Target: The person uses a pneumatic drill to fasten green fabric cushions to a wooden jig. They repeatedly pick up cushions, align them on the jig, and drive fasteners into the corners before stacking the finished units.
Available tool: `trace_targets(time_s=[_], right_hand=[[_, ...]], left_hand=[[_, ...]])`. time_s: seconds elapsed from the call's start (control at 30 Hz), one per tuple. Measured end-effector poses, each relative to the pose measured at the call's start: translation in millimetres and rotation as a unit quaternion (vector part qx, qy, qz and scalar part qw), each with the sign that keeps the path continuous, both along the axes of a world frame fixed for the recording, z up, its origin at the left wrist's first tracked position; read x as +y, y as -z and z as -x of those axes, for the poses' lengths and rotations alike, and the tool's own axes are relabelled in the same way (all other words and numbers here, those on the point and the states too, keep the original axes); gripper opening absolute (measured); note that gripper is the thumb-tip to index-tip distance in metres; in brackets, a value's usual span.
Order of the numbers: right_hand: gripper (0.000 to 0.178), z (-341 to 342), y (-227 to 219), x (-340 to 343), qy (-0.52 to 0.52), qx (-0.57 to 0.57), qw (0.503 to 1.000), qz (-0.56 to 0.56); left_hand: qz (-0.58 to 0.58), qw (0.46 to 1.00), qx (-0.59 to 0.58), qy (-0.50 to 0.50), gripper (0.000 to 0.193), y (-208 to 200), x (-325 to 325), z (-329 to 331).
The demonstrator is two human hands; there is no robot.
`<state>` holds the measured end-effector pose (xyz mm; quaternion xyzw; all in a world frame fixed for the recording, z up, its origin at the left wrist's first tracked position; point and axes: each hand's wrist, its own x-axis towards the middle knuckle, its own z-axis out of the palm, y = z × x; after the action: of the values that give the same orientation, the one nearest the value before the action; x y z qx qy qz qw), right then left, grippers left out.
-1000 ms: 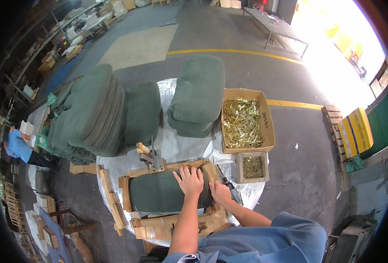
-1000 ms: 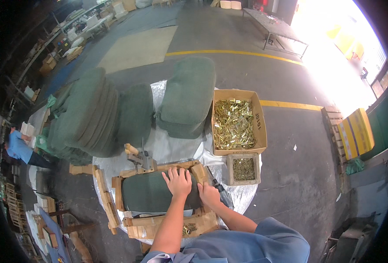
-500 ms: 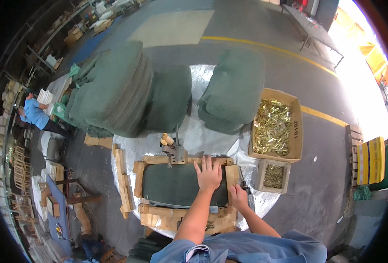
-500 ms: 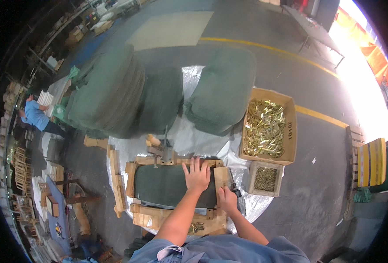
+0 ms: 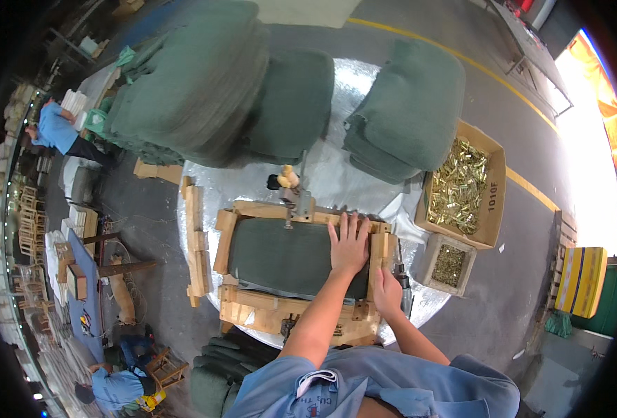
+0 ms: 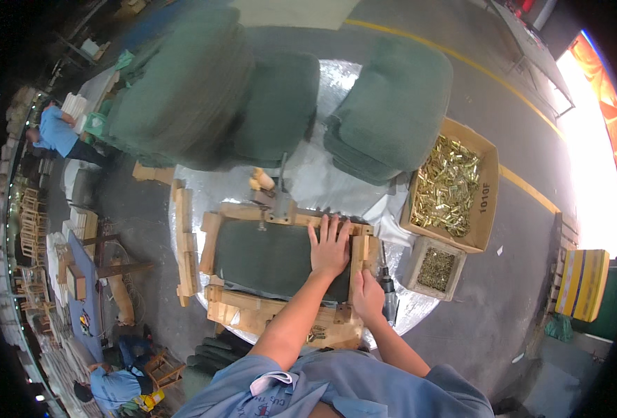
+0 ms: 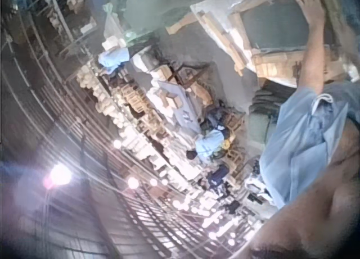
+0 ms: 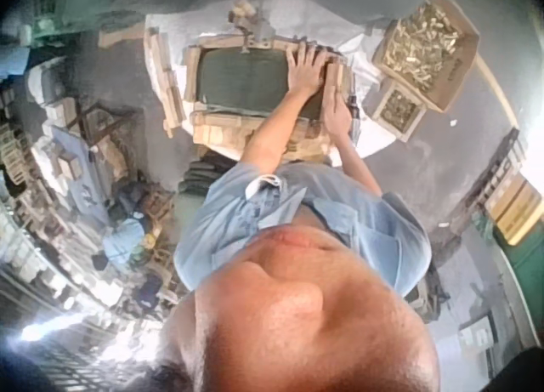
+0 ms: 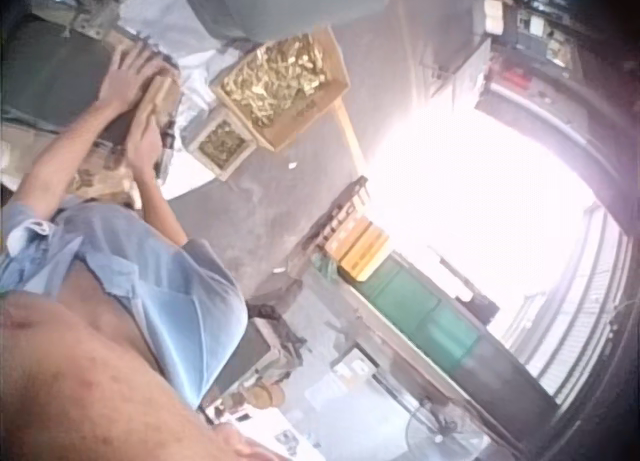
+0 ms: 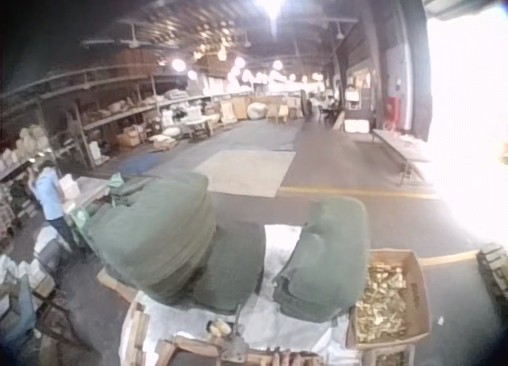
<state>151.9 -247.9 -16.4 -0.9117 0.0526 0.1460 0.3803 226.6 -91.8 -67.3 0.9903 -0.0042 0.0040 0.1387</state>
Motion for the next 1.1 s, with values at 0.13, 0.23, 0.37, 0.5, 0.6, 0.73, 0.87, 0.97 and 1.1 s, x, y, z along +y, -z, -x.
trace_targets(time_s=[0.13, 0.23, 0.37, 0.5, 0.6, 0.73, 0.87, 0.97, 1.1], right_hand=[[0.027, -24, -13, -8, -0.163, -0.096, 0.973, -0.134], [0.02, -59, -23, 15, -0.079, -0.229, 0.968, -0.062], [0.03, -104, -9, 60, -0.115, -0.35, 0.929, -0.016], [0.044, -104, 21, 90, -0.171, -0.329, 0.921, 0.12], [0.049, -101, 26, 88, -0.173, -0.294, 0.934, 0.107], [0.047, -100, 24, 91, -0.174, -0.293, 0.931, 0.129], [0.048, -101, 26, 85, -0.167, -0.294, 0.932, 0.133], [0.049, -105, 21, 94, -0.175, -0.29, 0.933, 0.123], [0.05, -112, 20, 95, -0.172, -0.295, 0.933, 0.109]], left_hand=[[0.216, 0.965, -0.145, 0.002, 0.035, -17, 28, 15], [0.204, 0.951, -0.22, -0.071, 0.033, -37, 77, 69], [-0.002, 0.942, -0.242, -0.234, 0.062, -46, 180, 105], [-0.016, 0.931, -0.089, -0.354, 0.072, -32, 279, 113], [0.085, 0.928, -0.059, -0.357, 0.062, -35, 294, 119], [0.07, 0.947, -0.132, -0.283, 0.04, -20, 267, 131], [0.068, 0.963, -0.059, -0.254, 0.023, -47, 289, 102], [0.054, 0.976, -0.049, -0.204, 0.024, -52, 333, 69], [0.052, 0.985, -0.119, -0.11, 0.037, -38, 337, 27]])
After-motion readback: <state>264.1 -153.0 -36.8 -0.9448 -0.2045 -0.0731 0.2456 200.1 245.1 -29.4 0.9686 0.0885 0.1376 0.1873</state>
